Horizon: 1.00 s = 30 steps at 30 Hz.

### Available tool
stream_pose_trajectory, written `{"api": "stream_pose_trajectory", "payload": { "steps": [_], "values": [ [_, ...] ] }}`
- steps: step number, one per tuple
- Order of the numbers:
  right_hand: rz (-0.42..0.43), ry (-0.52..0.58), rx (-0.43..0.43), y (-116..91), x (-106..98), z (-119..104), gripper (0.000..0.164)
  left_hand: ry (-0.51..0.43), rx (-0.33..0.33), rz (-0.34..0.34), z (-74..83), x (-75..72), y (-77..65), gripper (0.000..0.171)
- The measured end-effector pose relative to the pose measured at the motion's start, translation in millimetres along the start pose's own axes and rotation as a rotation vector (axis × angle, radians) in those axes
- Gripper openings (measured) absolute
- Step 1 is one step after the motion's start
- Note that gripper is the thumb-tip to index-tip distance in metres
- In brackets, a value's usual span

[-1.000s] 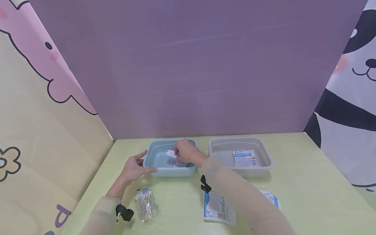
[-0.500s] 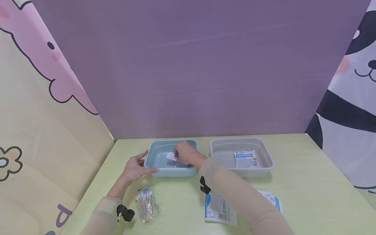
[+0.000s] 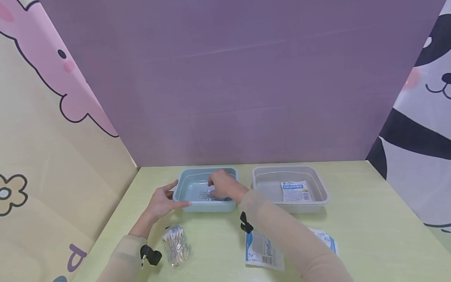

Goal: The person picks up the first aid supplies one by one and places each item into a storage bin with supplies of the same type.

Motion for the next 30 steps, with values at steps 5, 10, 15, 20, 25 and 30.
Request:
{"api": "stream_pose_trajectory", "payload": {
  "steps": [5,10,15,20,25,30],
  "values": [
    [0.019,-0.008,-0.016,-2,-8,-2,0.032,0.006,-0.005,-0.007,1.0,0.2,-0.6,0.109],
    [0.072,-0.023,-0.038,-4,-18,-4,0.036,0.000,-0.006,-0.013,2.2,-0.2,-1.4,0.109],
    [0.097,-0.005,-0.070,-10,-28,-12,0.041,0.010,-0.002,-0.015,2.3,-0.3,-1.9,0.108],
    [0.108,0.003,-0.080,-20,-38,-20,0.042,0.013,0.001,-0.012,1.5,-1.1,-1.3,0.109],
    [0.124,0.009,-0.085,-26,-45,-25,0.042,0.011,0.001,-0.013,1.1,-1.7,-1.0,0.109],
    [0.138,0.005,-0.089,-33,-50,-28,0.043,0.015,0.004,-0.016,2.6,-0.4,-1.3,0.108]
  ]
}}
Point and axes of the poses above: each hand's wrist, its own y-axis towards the middle knuckle, its own x-axis out of the palm, z = x × y, the point moved 10 cm from there along y, towards the middle knuckle, and after that the axes turned 5 degrees about y, right-handed, at the moved point
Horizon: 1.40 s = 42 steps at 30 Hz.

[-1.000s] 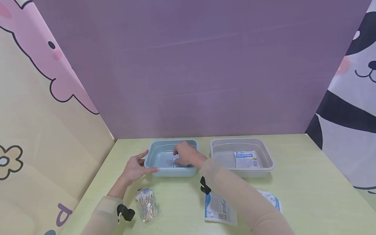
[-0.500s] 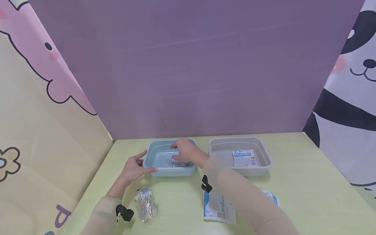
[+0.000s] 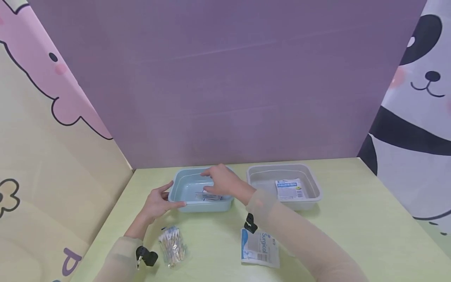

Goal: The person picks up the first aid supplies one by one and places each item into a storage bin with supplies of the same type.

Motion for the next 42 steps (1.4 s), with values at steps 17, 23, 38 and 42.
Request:
{"api": "stream_pose_trajectory", "payload": {
  "steps": [17,23,38,42],
  "values": [
    [0.037,-0.008,-0.102,-23,-7,-52,0.038,-0.009,0.011,-0.021,3.4,-0.7,2.3,0.108],
    [0.041,0.013,-0.152,-32,0,-67,0.036,0.004,0.015,-0.021,4.8,-1.2,4.8,0.107],
    [-0.044,-0.005,-0.208,-51,44,-96,0.039,-0.004,0.000,-0.005,-3.7,-1.3,0.9,0.108],
    [-0.071,0.038,-0.237,-55,54,-99,0.038,-0.010,0.010,-0.005,-0.3,-1.1,1.4,0.107]
  ]
}}
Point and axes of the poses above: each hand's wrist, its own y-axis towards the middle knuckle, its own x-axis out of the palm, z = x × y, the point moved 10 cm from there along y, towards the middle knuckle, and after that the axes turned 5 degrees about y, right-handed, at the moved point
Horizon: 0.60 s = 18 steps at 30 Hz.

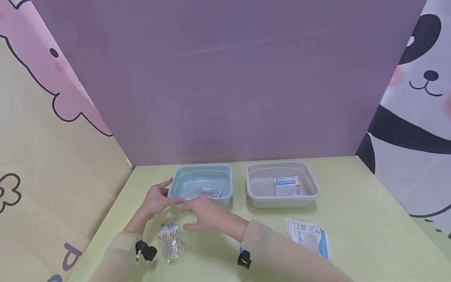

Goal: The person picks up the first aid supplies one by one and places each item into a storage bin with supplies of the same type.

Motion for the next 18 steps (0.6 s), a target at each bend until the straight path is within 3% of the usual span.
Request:
{"api": "stream_pose_trajectory", "payload": {
  "steps": [12,18],
  "values": [
    [-0.137,0.070,-0.007,-6,52,-5,0.037,0.011,-0.005,0.006,-0.4,0.1,2.4,0.108],
    [-0.156,0.047,-0.042,-8,69,-16,0.036,0.001,-0.022,0.006,-2.3,0.1,1.8,0.108]
  ]
}}
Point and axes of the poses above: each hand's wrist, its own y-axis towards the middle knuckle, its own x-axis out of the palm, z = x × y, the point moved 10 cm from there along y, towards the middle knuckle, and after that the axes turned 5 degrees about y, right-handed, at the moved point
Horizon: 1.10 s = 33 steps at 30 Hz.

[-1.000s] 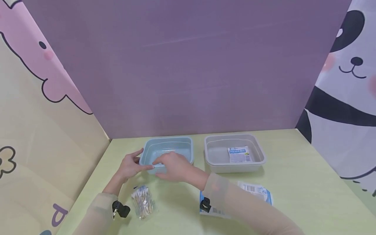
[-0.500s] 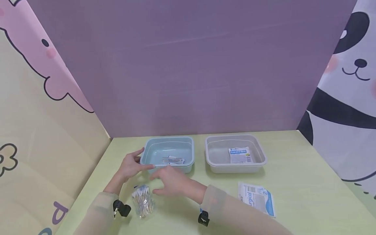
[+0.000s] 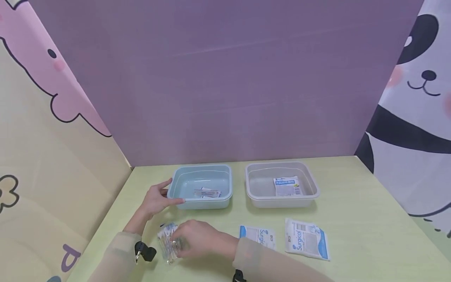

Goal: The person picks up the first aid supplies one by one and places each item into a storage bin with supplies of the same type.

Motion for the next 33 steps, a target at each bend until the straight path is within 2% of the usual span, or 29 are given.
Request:
{"api": "stream_pose_trajectory", "payload": {
  "steps": [4,15,33],
  "values": [
    [-0.004,-0.035,-0.023,0,4,-6,0.033,-0.007,0.005,-0.004,1.1,1.0,-0.5,0.107],
    [-0.043,-0.103,-0.038,-3,17,-6,0.026,-0.004,0.012,-0.003,1.4,0.7,-1.5,0.108],
    [-0.035,-0.152,-0.090,-5,18,-9,0.025,0.003,0.016,0.000,1.9,0.4,-2.1,0.107]
  ]
}}
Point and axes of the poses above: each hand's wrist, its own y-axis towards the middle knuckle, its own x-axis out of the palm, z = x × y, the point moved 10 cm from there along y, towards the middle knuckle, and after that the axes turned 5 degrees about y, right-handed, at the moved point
